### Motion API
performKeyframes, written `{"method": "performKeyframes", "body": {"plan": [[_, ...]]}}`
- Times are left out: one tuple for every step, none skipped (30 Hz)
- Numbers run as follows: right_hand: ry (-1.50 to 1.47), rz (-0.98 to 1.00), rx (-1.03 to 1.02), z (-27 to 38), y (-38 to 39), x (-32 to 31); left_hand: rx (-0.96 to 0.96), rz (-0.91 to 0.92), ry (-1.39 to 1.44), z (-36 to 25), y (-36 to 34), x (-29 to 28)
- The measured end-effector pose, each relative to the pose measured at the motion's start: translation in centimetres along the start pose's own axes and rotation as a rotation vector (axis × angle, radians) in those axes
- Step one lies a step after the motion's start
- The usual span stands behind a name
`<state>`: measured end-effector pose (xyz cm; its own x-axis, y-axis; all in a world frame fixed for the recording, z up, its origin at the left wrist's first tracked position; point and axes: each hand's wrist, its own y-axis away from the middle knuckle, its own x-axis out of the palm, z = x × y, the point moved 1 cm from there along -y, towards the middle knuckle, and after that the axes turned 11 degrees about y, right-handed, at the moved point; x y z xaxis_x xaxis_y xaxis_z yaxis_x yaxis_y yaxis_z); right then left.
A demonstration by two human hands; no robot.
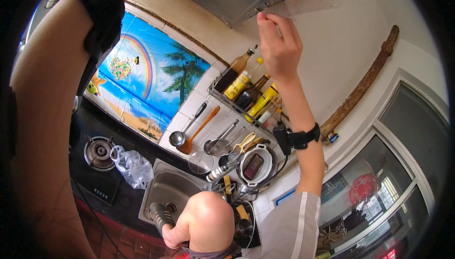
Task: Checking and adjusting the buttons or internal components of a kitchen exhaust hood.
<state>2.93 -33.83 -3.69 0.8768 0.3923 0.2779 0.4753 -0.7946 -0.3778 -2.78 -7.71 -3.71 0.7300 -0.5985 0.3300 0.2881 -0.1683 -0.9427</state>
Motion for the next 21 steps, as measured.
{"method": "performKeyframes", "body": {"plan": [[-0.02,-0.013,0.002,0.0,0.1,0.0,-0.002,-0.001,0.0,0.2,-0.1,0.3],[-0.04,-0.025,0.003,-0.1,0.2,-0.1,0.014,-0.035,-0.025,0.4,-0.1,0.7],[-0.041,-0.025,0.002,-0.1,0.3,-0.2,0.031,-0.067,-0.051,0.5,-0.1,0.7],[-0.044,-0.036,-0.003,0.1,0.5,-0.6,0.029,-0.067,-0.051,0.6,0.0,0.8],[-0.046,-0.046,-0.008,0.2,0.7,-0.8,0.036,-0.07,-0.027,0.7,0.2,0.8],[-0.045,-0.045,-0.01,0.3,0.8,-1.1,0.044,-0.075,-0.001,0.8,0.2,0.8],[-0.066,-0.027,0.03,0.4,1.0,-1.3,0.043,-0.075,0.0,0.9,0.3,0.9],[-0.088,-0.01,0.072,0.6,1.4,-1.5,0.058,-0.088,0.004,0.9,0.3,1.0],[-0.085,-0.018,0.071,0.9,1.4,-2.0,0.077,-0.106,0.002,0.9,-0.2,0.8],[-0.126,-0.007,0.184,1.9,2.1,-2.0,0.082,-0.093,-0.012,1.2,-0.2,1.1],[-0.17,0.003,0.303,3.1,2.9,-2.0,0.128,-0.149,-0.029,1.5,-0.1,1.3],[-0.235,0.027,0.407,4.2,3.8,-2.1,0.18,-0.203,-0.038,1.4,-0.2,1.4],[-0.304,0.046,0.517,5.6,4.7,-2.1,0.2,-0.178,-0.052,1.5,-0.3,1.4],[-0.365,0.093,0.613,7.4,5.5,-2.0,0.136,-0.158,0.084,1.6,-0.1,0.8],[-0.406,0.143,0.697,8.5,6.7,-1.8,0.071,-0.149,0.238,1.2,-0.1,0.8],[-0.465,0.164,0.776,9.4,8.0,-1.6,0.1,-0.129,0.25,0.6,-0.4,1.0],[-0.55,0.168,0.863,11.1,8.5,-1.1,-0.079,0.322,-0.109,0.2,-0.6,0.6],[-0.614,0.202,0.947,12.6,9.1,-0.8,-0.254,0.743,-0.485,0.3,-0.9,0.4],[-0.706,0.227,1.041,14.8,9.1,-0.1,-0.215,0.766,-0.531,1.6,-0.6,0.2],[-0.77,0.275,1.084,16.4,9.1,0.6,-0.055,0.371,-0.306,3.0,0.3,0.4],[-0.843,0.324,1.128,18.2,8.9,1.2,0.098,-0.006,-0.062,3.7,0.9,0.4]]}}
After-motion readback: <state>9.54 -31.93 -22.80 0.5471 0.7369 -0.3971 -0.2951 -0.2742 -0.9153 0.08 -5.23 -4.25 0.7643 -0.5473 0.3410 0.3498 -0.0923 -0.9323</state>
